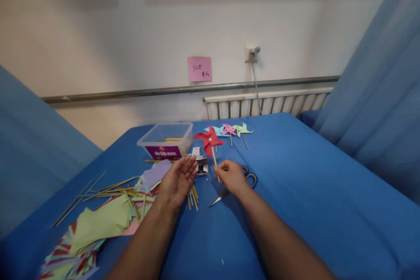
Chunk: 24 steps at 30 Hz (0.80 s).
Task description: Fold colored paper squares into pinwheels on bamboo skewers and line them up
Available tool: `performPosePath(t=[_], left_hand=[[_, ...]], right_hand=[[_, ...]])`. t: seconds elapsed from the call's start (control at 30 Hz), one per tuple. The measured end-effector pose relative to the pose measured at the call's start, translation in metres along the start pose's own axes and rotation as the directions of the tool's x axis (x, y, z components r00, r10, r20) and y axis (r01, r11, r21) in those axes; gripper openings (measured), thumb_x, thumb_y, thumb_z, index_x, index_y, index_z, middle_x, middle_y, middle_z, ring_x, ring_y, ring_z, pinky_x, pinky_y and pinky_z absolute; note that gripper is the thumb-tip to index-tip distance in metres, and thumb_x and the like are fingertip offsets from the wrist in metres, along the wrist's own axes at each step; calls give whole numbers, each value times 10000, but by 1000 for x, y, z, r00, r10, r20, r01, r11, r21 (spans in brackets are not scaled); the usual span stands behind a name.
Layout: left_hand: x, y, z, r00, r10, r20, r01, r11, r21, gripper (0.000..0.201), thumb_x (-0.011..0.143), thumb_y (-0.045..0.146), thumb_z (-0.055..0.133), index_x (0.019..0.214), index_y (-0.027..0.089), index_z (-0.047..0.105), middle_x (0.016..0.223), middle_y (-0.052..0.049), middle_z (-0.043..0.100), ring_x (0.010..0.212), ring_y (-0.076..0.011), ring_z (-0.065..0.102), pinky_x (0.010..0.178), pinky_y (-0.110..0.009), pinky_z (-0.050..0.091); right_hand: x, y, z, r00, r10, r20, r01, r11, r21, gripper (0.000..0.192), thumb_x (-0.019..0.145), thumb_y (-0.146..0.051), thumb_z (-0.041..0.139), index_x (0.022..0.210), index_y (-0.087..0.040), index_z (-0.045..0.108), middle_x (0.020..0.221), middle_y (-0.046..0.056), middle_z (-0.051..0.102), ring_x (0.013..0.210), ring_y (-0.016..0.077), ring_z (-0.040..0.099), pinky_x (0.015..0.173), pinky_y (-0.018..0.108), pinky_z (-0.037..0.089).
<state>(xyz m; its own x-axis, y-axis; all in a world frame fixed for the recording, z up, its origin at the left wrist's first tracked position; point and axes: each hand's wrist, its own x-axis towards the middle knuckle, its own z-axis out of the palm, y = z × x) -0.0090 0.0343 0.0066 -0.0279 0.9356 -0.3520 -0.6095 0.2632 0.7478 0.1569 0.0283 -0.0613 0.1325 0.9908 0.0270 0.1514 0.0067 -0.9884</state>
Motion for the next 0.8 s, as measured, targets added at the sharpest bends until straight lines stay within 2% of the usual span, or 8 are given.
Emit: performPosePath(t=[0.03, 0.13, 0.23, 0.33, 0.43, 0.57, 0.8], left_hand=[[0, 0, 0, 1000, 0, -4, 0, 1000, 14, 117, 812, 159, 625, 906, 120, 681, 905, -81, 727, 749, -133, 682, 663, -221, 529], [-2, -3, 1, 1000, -15, 5, 14, 998, 59, 137, 790, 119, 648, 920, 106, 690, 868, -86, 721, 709, -125, 671, 624, -204, 525], [-3, -7, 2, 999, -40, 35, 36, 994, 102, 141, 796, 123, 653, 931, 103, 689, 858, -88, 716, 683, -121, 660, 586, -192, 521], [-3, -10, 2, 997, -62, 48, 54, 988, 147, 128, 788, 111, 661, 914, 105, 682, 867, -86, 711, 671, -114, 653, 576, -183, 521], [-2, -11, 1, 996, -70, 47, 60, 981, 184, 121, 789, 102, 653, 908, 108, 677, 872, -84, 705, 656, -109, 646, 566, -181, 519], [-2, -12, 1, 994, -100, 51, 87, 973, 216, 124, 797, 106, 649, 918, 117, 672, 892, -76, 701, 659, -102, 643, 578, -181, 519], [-4, -13, 1, 988, -149, 39, 134, 957, 258, 168, 765, 152, 705, 928, 146, 668, 901, -65, 704, 678, -102, 641, 600, -182, 515]], right_hand=[[7, 3, -11, 994, 19, -112, -33, 991, -129, 291, 771, -467, 563, 662, -198, 571, 573, 1, 623, 464, 120, 528, 465, 232, 390], [29, 14, -54, 963, 37, -268, -111, 958, -266, 275, 794, -425, 538, 649, -197, 584, 608, 33, 653, 545, 155, 589, 516, 244, 414], [51, 21, -96, 923, 61, -381, -230, 880, -416, 257, 785, -365, 543, 606, -195, 614, 607, 49, 661, 619, 186, 620, 555, 252, 407], [70, 27, -123, 888, 105, -449, -353, 780, -517, 243, 783, -320, 544, 612, -188, 656, 668, 83, 692, 708, 222, 661, 605, 269, 426], [89, 31, -133, 870, 144, -472, -428, 697, -576, 235, 790, -303, 538, 672, -193, 709, 786, 111, 730, 823, 252, 688, 669, 285, 458], [112, 35, -137, 856, 177, -486, -481, 619, -621, 263, 814, -309, 520, 858, -192, 751, 979, 143, 735, 948, 279, 684, 741, 318, 489], [134, 39, -139, 862, 196, -467, -489, 561, -668, 304, 827, -303, 527, 1003, -175, 740, 1096, 176, 705, 1030, 300, 665, 809, 357, 508]])
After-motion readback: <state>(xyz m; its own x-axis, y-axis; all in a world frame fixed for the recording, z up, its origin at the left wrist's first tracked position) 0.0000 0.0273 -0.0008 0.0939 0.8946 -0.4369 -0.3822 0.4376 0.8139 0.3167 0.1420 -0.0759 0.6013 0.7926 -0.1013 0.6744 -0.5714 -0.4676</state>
